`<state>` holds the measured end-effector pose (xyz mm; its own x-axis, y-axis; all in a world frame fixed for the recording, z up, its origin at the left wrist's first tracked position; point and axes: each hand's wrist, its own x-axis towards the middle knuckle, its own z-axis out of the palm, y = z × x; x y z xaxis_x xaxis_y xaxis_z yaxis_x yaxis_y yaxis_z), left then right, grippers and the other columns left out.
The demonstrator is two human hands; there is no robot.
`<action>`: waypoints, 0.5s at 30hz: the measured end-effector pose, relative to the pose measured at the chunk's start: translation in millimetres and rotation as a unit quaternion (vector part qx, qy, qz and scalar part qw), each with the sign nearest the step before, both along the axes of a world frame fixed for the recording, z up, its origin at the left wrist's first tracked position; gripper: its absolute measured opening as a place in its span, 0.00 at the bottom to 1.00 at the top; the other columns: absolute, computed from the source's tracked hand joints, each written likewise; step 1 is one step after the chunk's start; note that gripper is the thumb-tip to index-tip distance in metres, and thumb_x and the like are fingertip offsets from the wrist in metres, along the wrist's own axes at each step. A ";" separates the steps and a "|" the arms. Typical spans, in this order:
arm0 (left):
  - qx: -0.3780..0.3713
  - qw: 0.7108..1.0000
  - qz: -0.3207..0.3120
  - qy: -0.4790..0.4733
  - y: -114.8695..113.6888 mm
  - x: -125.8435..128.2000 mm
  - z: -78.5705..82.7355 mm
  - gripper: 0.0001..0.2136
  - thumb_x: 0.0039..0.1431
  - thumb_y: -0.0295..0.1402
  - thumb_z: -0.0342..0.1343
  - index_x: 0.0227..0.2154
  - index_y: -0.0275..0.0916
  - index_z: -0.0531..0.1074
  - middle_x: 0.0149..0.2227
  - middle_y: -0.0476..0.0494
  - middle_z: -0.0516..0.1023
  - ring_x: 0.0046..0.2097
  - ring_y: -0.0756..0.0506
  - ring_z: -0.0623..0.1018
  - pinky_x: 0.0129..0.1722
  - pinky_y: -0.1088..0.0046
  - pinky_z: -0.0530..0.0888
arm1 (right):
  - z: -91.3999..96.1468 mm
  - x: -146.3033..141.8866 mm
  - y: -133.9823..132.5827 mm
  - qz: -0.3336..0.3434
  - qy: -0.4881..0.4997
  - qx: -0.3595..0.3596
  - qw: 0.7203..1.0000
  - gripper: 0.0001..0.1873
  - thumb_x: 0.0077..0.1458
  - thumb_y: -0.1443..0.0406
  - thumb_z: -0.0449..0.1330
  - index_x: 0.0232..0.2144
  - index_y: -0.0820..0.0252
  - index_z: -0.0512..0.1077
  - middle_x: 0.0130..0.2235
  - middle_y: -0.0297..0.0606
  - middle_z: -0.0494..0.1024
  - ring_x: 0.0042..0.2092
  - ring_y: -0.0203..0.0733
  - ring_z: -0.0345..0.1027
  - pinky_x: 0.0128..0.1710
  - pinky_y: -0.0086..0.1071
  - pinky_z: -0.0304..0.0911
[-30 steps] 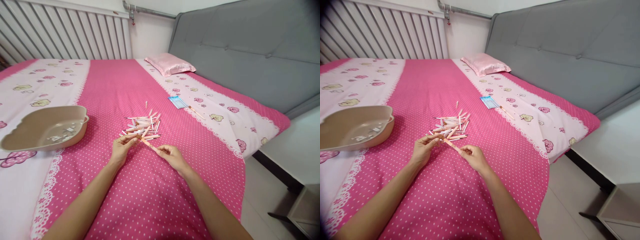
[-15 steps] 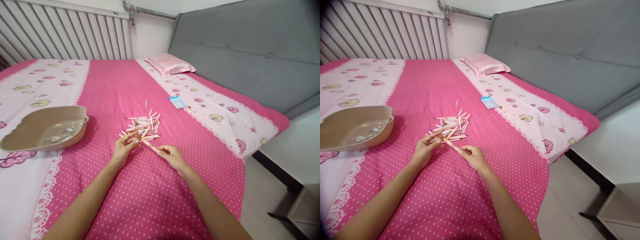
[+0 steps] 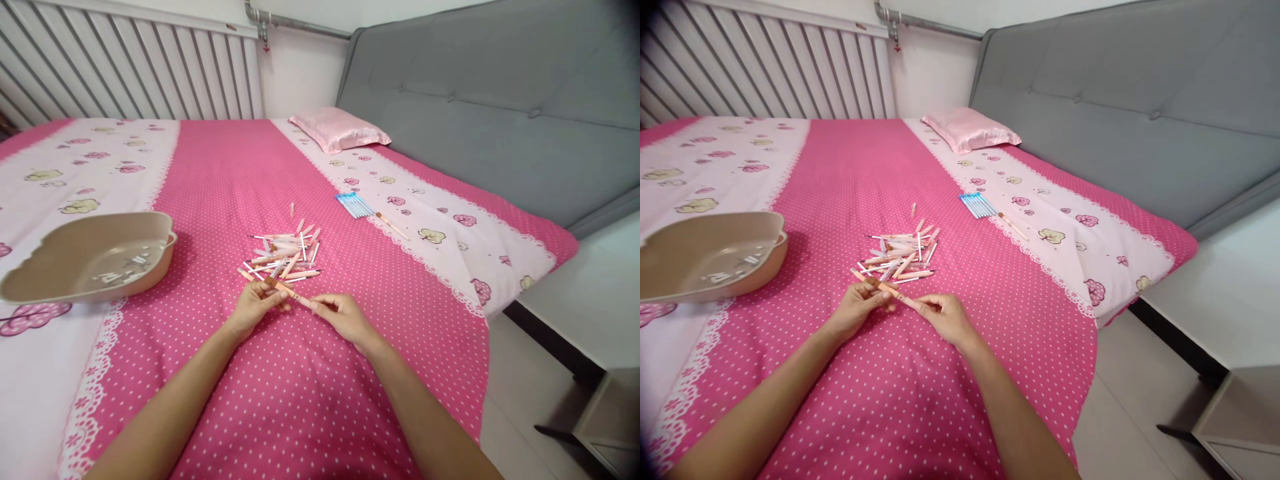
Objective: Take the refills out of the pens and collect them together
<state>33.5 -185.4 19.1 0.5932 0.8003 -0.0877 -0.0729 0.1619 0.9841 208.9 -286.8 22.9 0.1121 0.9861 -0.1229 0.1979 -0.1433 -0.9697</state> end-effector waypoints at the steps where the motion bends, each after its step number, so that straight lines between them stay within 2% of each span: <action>1: -0.002 1.000 0.000 0.001 0.0 -0.1 0.0 0.14 0.41 0.41 0.67 0.26 0.34 0.77 0.19 0.48 0.77 0.20 0.53 0.73 0.23 0.81 0.70 | 0.3 -0.3 0.0 0.000 0.000 0.000 1.000 0.17 0.51 0.56 0.58 0.39 0.58 0.77 0.33 0.37 0.79 0.31 0.38 0.67 0.32 0.30 0.58; 8: -0.004 0.999 0.047 -0.003 4.1 -2.0 -2.9 0.14 0.41 0.41 0.66 0.27 0.34 0.77 0.19 0.48 0.76 0.20 0.54 0.73 0.22 0.82 0.69 | -2.7 -2.1 0.8 -0.013 0.049 0.016 0.999 0.19 0.49 0.58 0.60 0.43 0.60 0.74 0.35 0.37 0.78 0.33 0.36 0.68 0.33 0.29 0.60; 15: -0.006 0.995 0.093 -0.027 6.8 -0.3 -1.4 0.14 0.40 0.40 0.67 0.26 0.34 0.77 0.21 0.49 0.76 0.20 0.55 0.71 0.21 0.83 0.69 | -4.5 -0.2 3.2 -0.072 0.066 0.007 0.995 0.15 0.45 0.60 0.62 0.35 0.62 0.73 0.32 0.37 0.76 0.32 0.37 0.68 0.35 0.31 0.62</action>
<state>33.2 -178.5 17.6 0.4394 0.8955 -0.0712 -0.1546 0.1535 0.9760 208.7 -283.5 18.4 0.2368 0.9624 -0.1328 0.0469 -0.1479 -0.9879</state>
